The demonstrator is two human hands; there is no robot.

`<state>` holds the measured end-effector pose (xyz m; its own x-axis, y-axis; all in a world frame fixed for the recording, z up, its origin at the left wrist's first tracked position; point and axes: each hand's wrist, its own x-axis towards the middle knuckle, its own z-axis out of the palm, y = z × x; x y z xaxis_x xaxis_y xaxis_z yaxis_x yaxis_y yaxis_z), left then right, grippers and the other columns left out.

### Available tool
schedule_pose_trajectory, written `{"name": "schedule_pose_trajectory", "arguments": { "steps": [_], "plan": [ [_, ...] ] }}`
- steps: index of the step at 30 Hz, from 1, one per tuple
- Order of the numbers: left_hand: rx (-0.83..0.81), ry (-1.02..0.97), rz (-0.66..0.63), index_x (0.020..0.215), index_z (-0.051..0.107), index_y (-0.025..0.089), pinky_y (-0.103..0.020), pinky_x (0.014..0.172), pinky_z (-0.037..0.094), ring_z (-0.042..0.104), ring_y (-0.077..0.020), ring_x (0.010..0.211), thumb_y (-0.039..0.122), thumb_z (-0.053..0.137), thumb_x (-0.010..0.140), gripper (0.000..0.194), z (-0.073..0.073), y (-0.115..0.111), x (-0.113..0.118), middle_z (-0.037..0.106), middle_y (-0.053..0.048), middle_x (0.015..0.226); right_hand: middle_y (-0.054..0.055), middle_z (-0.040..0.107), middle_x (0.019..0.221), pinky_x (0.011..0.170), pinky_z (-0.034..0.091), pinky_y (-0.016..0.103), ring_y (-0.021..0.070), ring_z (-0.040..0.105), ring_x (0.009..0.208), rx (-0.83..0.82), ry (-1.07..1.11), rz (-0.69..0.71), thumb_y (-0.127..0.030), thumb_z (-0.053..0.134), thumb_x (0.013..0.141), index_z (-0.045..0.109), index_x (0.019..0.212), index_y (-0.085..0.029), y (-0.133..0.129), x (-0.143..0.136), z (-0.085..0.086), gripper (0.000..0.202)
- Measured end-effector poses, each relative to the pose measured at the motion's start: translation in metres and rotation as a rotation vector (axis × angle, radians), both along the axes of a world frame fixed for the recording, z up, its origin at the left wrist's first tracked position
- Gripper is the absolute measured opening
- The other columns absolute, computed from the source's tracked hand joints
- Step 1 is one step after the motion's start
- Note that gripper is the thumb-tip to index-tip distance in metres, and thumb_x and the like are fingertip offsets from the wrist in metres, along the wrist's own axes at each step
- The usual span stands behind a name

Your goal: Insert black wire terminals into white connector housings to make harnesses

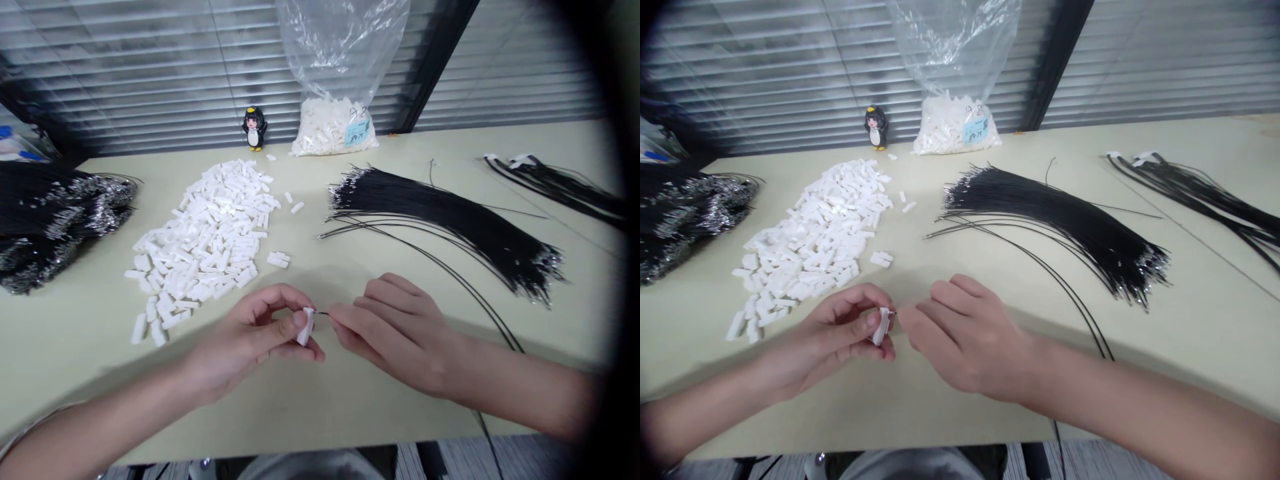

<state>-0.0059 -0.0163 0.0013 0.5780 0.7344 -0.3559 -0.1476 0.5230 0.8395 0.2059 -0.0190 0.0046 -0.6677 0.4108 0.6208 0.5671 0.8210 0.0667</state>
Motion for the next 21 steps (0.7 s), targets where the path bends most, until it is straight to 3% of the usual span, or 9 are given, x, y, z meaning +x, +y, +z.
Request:
{"name": "schedule_pose_trajectory", "arguments": {
  "steps": [7,16,19,21],
  "plan": [
    [0.006,0.034,-0.024,0.088,0.056,0.014,-0.025,0.072,0.052,0.066,-0.0140,0.075,0.024,0.063,0.083,0.013,0.000,0.000,0.002,0.060,-0.001,0.077,0.000,0.052,0.058,0.057,0.026,0.027,0.0088,0.035,0.060,0.084,-0.031,0.044,-0.016,0.057,0.079,0.054,0.082,-0.012,-0.001,-0.002,-0.002,0.005],
    [0.152,0.165,-0.043,0.086,0.057,0.014,-0.019,0.059,0.048,0.063,-0.0119,0.067,0.028,0.060,0.085,0.015,-0.002,0.000,0.000,0.064,-0.003,0.071,0.000,0.055,0.060,0.057,0.027,0.026,0.0083,0.035,0.060,0.079,-0.024,0.086,-0.012,0.053,0.080,0.056,0.081,-0.012,0.004,-0.003,-0.003,0.003],
    [0.142,0.137,-0.028,0.089,0.057,0.015,-0.020,0.061,0.049,0.063,-0.0119,0.068,0.028,0.060,0.085,0.014,-0.002,0.000,0.003,0.063,-0.002,0.072,-0.001,0.055,0.062,0.059,0.029,0.025,0.0076,0.036,0.061,0.007,0.018,0.109,-0.013,0.056,0.080,0.057,0.084,-0.013,0.008,-0.005,-0.005,0.004],
    [0.101,0.094,-0.005,0.091,0.056,0.016,-0.021,0.065,0.050,0.064,-0.0122,0.071,0.027,0.060,0.086,0.013,-0.002,0.000,0.004,0.060,-0.001,0.076,-0.002,0.054,0.062,0.061,0.032,0.024,0.0065,0.038,0.061,-0.148,0.124,0.125,-0.017,0.054,0.083,0.056,0.079,-0.014,0.014,-0.005,-0.007,0.006]
  ]
}}
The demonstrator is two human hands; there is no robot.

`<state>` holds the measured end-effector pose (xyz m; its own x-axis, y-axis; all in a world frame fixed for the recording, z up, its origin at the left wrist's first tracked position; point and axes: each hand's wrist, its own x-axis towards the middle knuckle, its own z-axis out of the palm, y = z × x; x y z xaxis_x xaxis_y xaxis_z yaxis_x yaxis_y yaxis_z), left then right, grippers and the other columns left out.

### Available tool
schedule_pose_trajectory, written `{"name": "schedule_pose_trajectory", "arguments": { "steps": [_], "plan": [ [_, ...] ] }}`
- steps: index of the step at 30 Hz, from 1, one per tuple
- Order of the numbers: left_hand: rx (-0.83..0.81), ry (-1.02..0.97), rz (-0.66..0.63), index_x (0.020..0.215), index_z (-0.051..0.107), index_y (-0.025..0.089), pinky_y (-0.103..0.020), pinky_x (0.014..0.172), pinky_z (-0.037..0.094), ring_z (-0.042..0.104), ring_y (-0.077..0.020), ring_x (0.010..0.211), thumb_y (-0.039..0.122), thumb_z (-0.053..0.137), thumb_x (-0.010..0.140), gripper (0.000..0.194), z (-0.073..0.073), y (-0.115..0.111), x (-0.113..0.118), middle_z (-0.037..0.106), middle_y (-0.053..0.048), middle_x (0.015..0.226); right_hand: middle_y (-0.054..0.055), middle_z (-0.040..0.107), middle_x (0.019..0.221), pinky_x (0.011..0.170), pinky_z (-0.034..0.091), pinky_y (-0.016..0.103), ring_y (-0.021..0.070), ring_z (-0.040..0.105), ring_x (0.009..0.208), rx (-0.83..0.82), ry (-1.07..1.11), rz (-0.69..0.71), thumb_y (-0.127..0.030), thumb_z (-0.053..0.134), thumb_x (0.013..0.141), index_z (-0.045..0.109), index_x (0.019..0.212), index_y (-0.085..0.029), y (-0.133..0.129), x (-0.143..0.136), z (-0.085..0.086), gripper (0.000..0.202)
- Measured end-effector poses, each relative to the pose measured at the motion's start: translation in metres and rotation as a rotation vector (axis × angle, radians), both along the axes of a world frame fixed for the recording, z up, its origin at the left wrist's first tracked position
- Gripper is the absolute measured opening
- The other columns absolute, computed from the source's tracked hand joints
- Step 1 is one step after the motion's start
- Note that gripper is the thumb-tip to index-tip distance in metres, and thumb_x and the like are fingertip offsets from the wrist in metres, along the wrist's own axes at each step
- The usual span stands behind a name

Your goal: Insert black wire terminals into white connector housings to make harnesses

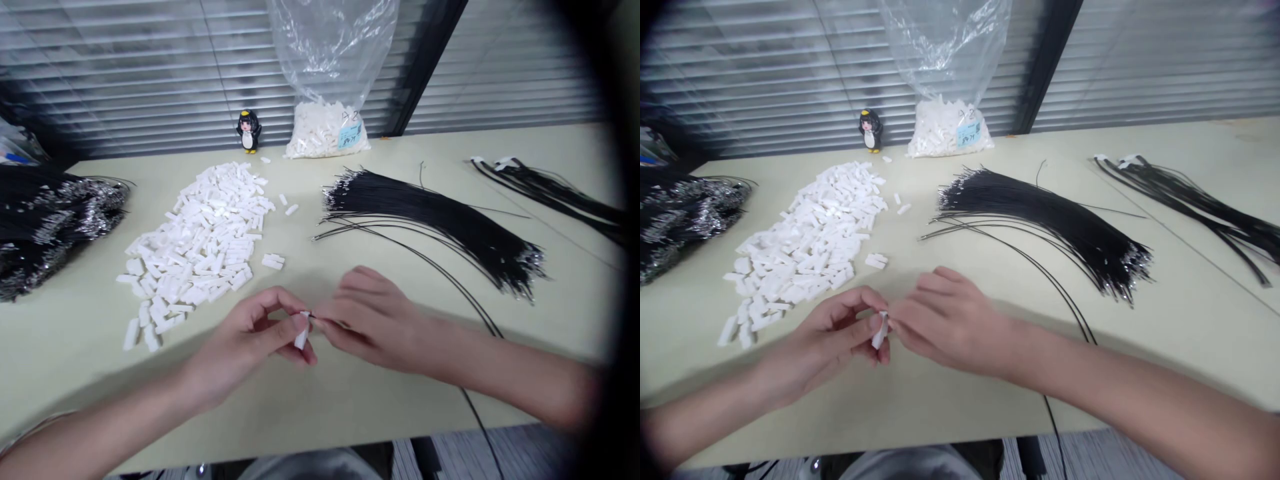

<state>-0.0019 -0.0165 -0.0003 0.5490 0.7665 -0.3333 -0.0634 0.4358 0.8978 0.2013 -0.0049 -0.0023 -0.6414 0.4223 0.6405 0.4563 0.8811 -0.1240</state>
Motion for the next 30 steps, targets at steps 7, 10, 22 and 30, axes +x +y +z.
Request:
{"name": "schedule_pose_trajectory", "arguments": {
  "steps": [7,10,22,30],
  "plan": [
    [-0.099,-0.023,0.092,0.090,0.054,0.015,-0.019,0.067,0.050,0.064,-0.0122,0.074,0.025,0.058,0.086,0.012,0.004,0.000,0.000,0.057,-0.001,0.078,0.005,0.054,0.119,0.096,0.036,0.033,0.0158,0.047,0.113,-0.277,0.010,-0.368,-0.026,0.046,0.088,0.057,0.113,-0.022,0.056,0.024,-0.019,0.028],
    [-0.100,-0.029,0.053,0.090,0.054,0.016,-0.021,0.068,0.051,0.065,-0.0130,0.074,0.025,0.059,0.086,0.011,0.004,0.000,0.000,0.056,0.000,0.079,0.004,0.052,0.123,0.099,0.032,0.038,0.0209,0.041,0.120,-0.263,-0.106,-0.408,-0.031,0.049,0.086,0.060,0.111,-0.025,0.078,0.035,-0.028,0.027],
    [-0.081,-0.016,0.028,0.090,0.056,0.015,-0.023,0.070,0.049,0.063,-0.0139,0.077,0.027,0.060,0.085,0.013,0.002,0.001,0.000,0.058,-0.002,0.079,0.000,0.063,0.097,0.092,0.033,0.032,0.0143,0.050,0.103,-0.207,-0.078,-0.334,-0.029,0.045,0.089,0.065,0.087,-0.021,0.078,0.037,-0.029,0.022],
    [-0.081,-0.028,0.042,0.091,0.058,0.016,-0.021,0.071,0.049,0.062,-0.0120,0.078,0.024,0.062,0.084,0.011,0.002,0.001,0.000,0.061,-0.002,0.079,0.001,0.064,0.094,0.090,0.035,0.030,0.0136,0.052,0.100,-0.191,-0.054,-0.293,-0.027,0.046,0.089,0.066,0.085,-0.019,0.076,0.037,-0.029,0.022]
  ]
}}
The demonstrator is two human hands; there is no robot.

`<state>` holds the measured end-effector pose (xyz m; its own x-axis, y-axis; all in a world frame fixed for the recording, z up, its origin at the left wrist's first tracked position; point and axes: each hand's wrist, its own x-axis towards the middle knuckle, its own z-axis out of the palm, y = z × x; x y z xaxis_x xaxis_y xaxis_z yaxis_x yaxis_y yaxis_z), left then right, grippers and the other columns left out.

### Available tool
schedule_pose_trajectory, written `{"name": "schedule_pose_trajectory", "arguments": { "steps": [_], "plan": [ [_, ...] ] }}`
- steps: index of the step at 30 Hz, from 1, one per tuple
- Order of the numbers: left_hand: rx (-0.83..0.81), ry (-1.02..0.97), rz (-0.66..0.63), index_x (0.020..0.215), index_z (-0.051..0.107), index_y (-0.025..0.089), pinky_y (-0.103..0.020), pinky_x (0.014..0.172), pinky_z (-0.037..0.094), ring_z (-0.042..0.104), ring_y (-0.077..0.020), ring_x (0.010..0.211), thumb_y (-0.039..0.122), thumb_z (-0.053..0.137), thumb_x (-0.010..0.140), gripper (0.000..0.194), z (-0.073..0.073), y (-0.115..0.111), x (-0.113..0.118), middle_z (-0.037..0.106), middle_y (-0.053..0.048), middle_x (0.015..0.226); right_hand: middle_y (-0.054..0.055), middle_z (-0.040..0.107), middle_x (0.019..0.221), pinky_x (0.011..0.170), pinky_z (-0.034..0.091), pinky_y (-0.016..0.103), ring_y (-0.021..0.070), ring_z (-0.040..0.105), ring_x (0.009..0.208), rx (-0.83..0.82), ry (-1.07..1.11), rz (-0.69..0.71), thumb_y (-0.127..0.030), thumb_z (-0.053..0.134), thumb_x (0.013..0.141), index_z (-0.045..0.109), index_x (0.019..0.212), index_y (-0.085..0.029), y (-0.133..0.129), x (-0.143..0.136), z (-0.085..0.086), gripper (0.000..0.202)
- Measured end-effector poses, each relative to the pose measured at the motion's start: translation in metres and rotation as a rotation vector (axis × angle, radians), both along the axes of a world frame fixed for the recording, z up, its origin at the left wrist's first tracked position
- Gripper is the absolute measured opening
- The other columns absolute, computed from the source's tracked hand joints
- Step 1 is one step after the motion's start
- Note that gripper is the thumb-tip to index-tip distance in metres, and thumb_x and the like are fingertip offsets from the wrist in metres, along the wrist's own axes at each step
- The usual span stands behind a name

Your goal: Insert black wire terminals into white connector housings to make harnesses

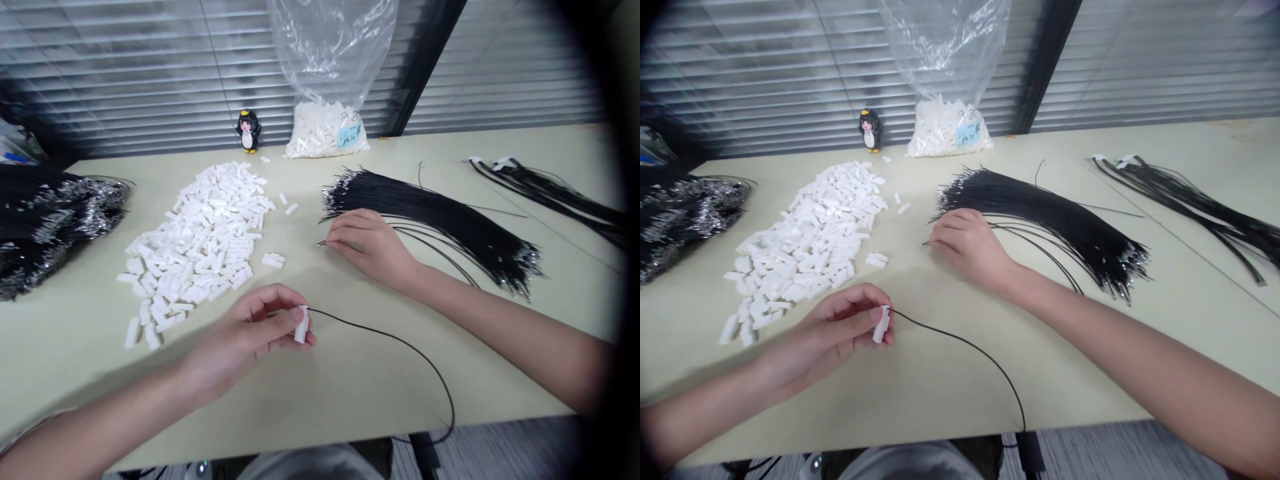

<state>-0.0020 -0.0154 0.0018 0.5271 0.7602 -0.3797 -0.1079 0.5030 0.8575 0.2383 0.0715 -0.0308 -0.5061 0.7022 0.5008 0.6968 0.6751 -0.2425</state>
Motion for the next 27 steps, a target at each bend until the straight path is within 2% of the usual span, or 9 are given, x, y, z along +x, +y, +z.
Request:
{"name": "schedule_pose_trajectory", "arguments": {
  "steps": [6,10,14,16,18,20,23,27],
  "plan": [
    [-0.002,0.019,-0.002,0.090,0.057,0.016,-0.020,0.071,0.050,0.063,-0.0117,0.078,0.026,0.062,0.084,0.012,0.001,0.001,0.000,0.062,-0.002,0.079,-0.001,0.065,0.094,0.093,0.036,0.030,0.0125,0.054,0.098,-0.024,0.015,0.030,-0.025,0.048,0.087,0.065,0.085,-0.021,-0.003,-0.002,-0.001,0.018],
    [-0.018,0.030,0.012,0.090,0.057,0.015,-0.019,0.070,0.051,0.064,-0.0118,0.079,0.025,0.062,0.084,0.013,0.001,0.002,0.001,0.062,-0.002,0.080,0.001,0.062,0.090,0.080,0.042,0.023,0.0090,0.056,0.086,-0.060,0.075,-0.013,-0.022,0.047,0.087,0.058,0.087,-0.017,-0.008,-0.006,0.005,0.013],
    [-0.038,0.010,0.039,0.092,0.056,0.015,-0.020,0.072,0.052,0.064,-0.0126,0.080,0.022,0.062,0.084,0.012,0.002,0.001,0.000,0.062,-0.002,0.083,-0.001,0.057,0.076,0.056,0.038,0.015,0.0032,0.049,0.063,-0.140,0.271,-0.164,-0.026,0.042,0.090,0.049,0.092,-0.017,-0.031,-0.011,0.029,0.012],
    [-0.040,0.001,0.038,0.092,0.056,0.015,-0.021,0.074,0.052,0.065,-0.0137,0.082,0.021,0.062,0.084,0.012,0.002,0.000,0.000,0.062,-0.002,0.084,-0.003,0.054,0.072,0.052,0.035,0.014,0.0018,0.044,0.058,-0.142,0.346,-0.188,-0.026,0.047,0.088,0.051,0.089,-0.019,-0.052,-0.015,0.047,0.009],
    [-0.039,-0.010,0.030,0.092,0.057,0.015,-0.022,0.076,0.053,0.065,-0.0141,0.083,0.020,0.063,0.083,0.012,0.002,0.000,0.000,0.062,-0.003,0.084,-0.003,0.052,0.073,0.056,0.036,0.014,0.0012,0.043,0.062,-0.070,0.330,-0.121,-0.020,0.052,0.084,0.051,0.086,-0.018,-0.076,-0.020,0.065,0.002],
    [-0.037,-0.036,0.032,0.092,0.057,0.016,-0.020,0.074,0.052,0.064,-0.0121,0.081,0.019,0.063,0.083,0.011,0.001,0.001,0.000,0.062,-0.002,0.083,-0.002,0.051,0.072,0.060,0.038,0.014,0.0020,0.044,0.066,-0.032,0.249,0.023,-0.014,0.052,0.082,0.051,0.086,-0.017,-0.097,-0.025,0.076,0.006],
    [-0.027,-0.083,0.025,0.091,0.058,0.016,-0.016,0.070,0.051,0.063,-0.0088,0.077,0.016,0.061,0.084,0.008,0.000,0.001,0.000,0.062,0.000,0.081,-0.001,0.051,0.070,0.063,0.039,0.018,0.0049,0.044,0.068,0.009,0.160,0.178,-0.012,0.050,0.083,0.051,0.086,-0.015,-0.112,-0.032,0.074,0.005],
    [-0.016,-0.105,-0.033,0.092,0.059,0.015,-0.023,0.074,0.053,0.064,-0.0130,0.079,0.014,0.061,0.083,0.009,-0.002,0.002,-0.002,0.064,-0.003,0.082,-0.001,0.048,0.064,0.059,0.033,0.022,0.0067,0.039,0.063,0.075,0.061,0.120,-0.014,0.050,0.084,0.052,0.082,-0.015,-0.103,-0.036,0.053,0.003]
  ]
}}
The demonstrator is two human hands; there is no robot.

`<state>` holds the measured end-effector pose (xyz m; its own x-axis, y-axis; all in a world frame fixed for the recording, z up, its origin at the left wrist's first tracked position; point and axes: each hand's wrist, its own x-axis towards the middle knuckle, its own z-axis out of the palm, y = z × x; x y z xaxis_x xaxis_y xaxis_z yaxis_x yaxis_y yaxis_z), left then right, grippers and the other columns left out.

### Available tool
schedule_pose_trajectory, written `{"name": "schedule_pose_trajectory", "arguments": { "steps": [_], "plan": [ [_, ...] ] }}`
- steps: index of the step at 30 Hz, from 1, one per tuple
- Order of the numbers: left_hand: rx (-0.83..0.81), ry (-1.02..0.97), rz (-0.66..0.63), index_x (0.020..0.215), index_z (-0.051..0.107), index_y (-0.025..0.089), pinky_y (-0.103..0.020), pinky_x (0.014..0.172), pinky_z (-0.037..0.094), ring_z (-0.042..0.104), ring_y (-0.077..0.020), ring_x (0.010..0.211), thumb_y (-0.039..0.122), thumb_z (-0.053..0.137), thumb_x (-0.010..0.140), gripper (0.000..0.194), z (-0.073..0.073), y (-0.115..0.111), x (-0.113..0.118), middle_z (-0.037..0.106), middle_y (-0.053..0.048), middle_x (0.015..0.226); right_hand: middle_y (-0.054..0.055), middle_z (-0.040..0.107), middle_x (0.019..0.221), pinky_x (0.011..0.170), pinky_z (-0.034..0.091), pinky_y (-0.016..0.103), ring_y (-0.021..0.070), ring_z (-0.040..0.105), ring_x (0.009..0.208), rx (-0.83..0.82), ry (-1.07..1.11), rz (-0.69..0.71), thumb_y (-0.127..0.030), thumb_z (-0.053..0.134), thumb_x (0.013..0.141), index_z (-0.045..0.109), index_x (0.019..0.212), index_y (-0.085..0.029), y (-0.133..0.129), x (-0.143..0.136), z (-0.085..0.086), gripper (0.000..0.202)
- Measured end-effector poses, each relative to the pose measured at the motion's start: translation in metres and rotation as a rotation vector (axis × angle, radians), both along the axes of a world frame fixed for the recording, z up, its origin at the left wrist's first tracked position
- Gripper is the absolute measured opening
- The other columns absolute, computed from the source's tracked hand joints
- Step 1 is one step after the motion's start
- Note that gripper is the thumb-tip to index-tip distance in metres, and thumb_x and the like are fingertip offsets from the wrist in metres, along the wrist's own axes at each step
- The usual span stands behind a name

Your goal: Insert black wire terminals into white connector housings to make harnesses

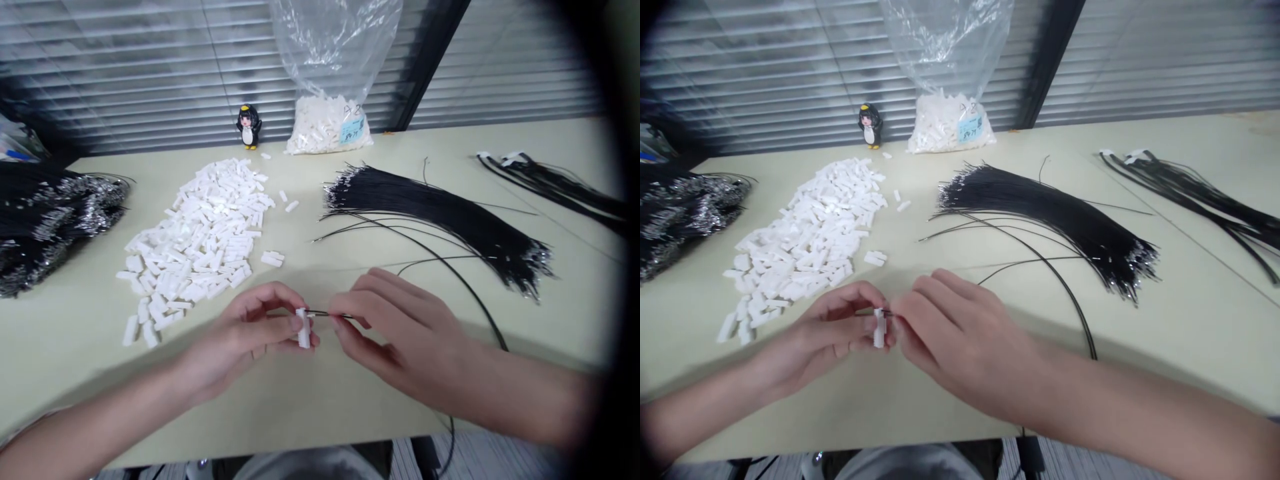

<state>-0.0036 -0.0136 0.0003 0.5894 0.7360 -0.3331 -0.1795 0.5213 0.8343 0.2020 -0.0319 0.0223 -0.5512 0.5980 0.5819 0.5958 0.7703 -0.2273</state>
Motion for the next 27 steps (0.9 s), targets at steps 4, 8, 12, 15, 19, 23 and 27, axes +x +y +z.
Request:
{"name": "schedule_pose_trajectory", "arguments": {
  "steps": [4,8,12,15,19,23,27],
  "plan": [
    [0.008,-0.009,-0.026,0.092,0.059,0.014,-0.026,0.073,0.053,0.064,-0.0142,0.077,0.013,0.061,0.083,0.010,-0.0006,-0.0012,-0.0020,0.064,-0.004,0.081,-0.002,0.047,0.064,0.059,0.032,0.023,0.0070,0.038,0.062,0.026,-0.028,0.007,-0.013,0.052,0.083,0.054,0.084,-0.015,0.0058,0.0004,-0.0084,0.003],
    [0.011,-0.021,-0.037,0.092,0.059,0.014,-0.026,0.073,0.053,0.064,-0.0135,0.076,0.012,0.062,0.082,0.011,-0.0007,-0.0021,-0.0027,0.064,-0.003,0.080,-0.002,0.045,0.062,0.060,0.033,0.024,0.0076,0.038,0.062,0.100,-0.070,0.012,-0.012,0.056,0.080,0.054,0.086,-0.014,0.0020,0.0023,-0.0066,0.007],
    [0.019,-0.018,-0.029,0.090,0.059,0.015,-0.025,0.073,0.054,0.064,-0.0128,0.076,0.012,0.063,0.081,0.009,-0.0006,-0.0013,-0.0018,0.064,-0.003,0.079,-0.002,0.046,0.063,0.061,0.034,0.025,0.0077,0.039,0.062,0.124,-0.091,0.006,-0.012,0.057,0.079,0.054,0.085,-0.014,0.0016,0.0039,-0.0071,0.007],
    [0.028,-0.009,-0.032,0.090,0.059,0.015,-0.025,0.073,0.053,0.064,-0.0129,0.077,0.013,0.063,0.082,0.009,-0.0001,-0.0011,-0.0012,0.065,-0.003,0.079,-0.002,0.046,0.063,0.062,0.035,0.025,0.0078,0.039,0.062,0.130,-0.100,0.016,-0.012,0.057,0.079,0.054,0.087,-0.014,0.0023,0.0038,-0.0075,0.009],
    [0.023,-0.007,-0.033,0.090,0.059,0.015,-0.025,0.073,0.053,0.064,-0.0131,0.077,0.013,0.063,0.081,0.010,-0.0002,-0.0016,-0.0013,0.065,-0.003,0.078,-0.001,0.047,0.065,0.065,0.036,0.026,0.0083,0.040,0.065,0.135,-0.134,0.011,-0.014,0.055,0.081,0.054,0.089,-0.014,0.0011,0.0033,-0.0074,0.007],
    [0.021,0.002,-0.025,0.090,0.059,0.015,-0.022,0.069,0.052,0.064,-0.0126,0.075,0.013,0.063,0.081,0.011,-0.0004,-0.0018,-0.0018,0.065,-0.003,0.078,0.000,0.048,0.068,0.064,0.035,0.027,0.0094,0.040,0.066,0.136,-0.162,0.015,-0.013,0.054,0.081,0.055,0.090,-0.013,0.0002,0.0039,-0.0084,0.009],
    [0.026,0.021,-0.028,0.090,0.059,0.015,-0.020,0.066,0.051,0.064,-0.0118,0.073,0.015,0.064,0.081,0.010,0.0012,-0.0017,-0.0020,0.066,-0.003,0.077,0.001,0.051,0.071,0.068,0.037,0.029,0.0105,0.042,0.068,0.181,-0.202,-0.003,-0.010,0.054,0.080,0.056,0.089,-0.013,0.0002,0.0047,-0.0074,0.010]
  ]
}}
